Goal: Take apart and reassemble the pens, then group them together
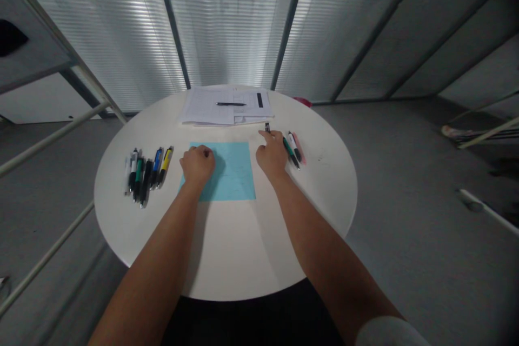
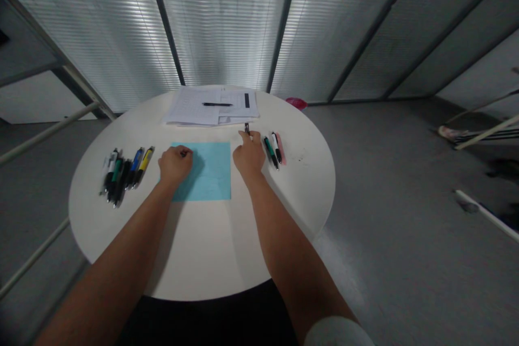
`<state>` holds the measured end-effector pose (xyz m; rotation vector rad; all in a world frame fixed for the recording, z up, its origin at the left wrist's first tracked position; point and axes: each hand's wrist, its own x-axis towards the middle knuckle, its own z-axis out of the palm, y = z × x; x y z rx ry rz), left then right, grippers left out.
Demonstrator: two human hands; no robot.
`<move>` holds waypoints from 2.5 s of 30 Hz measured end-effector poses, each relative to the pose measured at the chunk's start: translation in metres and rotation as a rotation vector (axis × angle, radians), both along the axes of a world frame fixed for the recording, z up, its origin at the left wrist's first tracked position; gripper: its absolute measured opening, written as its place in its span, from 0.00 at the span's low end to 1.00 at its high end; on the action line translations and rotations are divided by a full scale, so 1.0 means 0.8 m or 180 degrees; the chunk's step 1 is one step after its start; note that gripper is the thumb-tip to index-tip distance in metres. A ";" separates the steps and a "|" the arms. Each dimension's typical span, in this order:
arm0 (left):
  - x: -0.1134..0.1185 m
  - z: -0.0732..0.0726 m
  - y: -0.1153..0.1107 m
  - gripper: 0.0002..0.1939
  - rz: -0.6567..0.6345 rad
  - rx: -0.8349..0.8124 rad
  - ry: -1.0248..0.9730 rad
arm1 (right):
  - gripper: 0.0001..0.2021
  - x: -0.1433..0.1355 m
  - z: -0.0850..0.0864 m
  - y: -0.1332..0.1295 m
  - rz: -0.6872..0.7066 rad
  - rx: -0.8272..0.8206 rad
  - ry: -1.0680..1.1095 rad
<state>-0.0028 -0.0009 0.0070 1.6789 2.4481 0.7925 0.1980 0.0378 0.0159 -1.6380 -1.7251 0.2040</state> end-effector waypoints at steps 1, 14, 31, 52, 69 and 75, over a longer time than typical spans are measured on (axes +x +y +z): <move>0.000 0.001 0.000 0.15 -0.0004 0.0002 -0.0003 | 0.26 0.003 0.000 0.000 -0.0063 -0.0015 -0.0151; -0.002 -0.002 0.000 0.15 -0.0017 -0.0017 -0.0046 | 0.18 0.024 -0.012 0.004 -0.0811 0.0101 -0.0663; 0.003 0.006 -0.003 0.14 -0.0042 0.0092 -0.0042 | 0.16 -0.017 -0.020 0.002 0.1705 -0.0077 -0.0264; -0.004 0.002 -0.013 0.18 0.0987 0.0519 0.0369 | 0.13 -0.016 -0.031 0.014 0.1537 -0.0271 0.0047; -0.014 0.006 -0.016 0.16 0.0689 0.0473 -0.0025 | 0.13 -0.015 -0.033 0.016 0.1556 -0.0220 0.0036; -0.017 -0.004 -0.001 0.13 -0.0154 0.1038 0.0042 | 0.12 -0.016 -0.033 0.014 0.1552 -0.0189 0.0304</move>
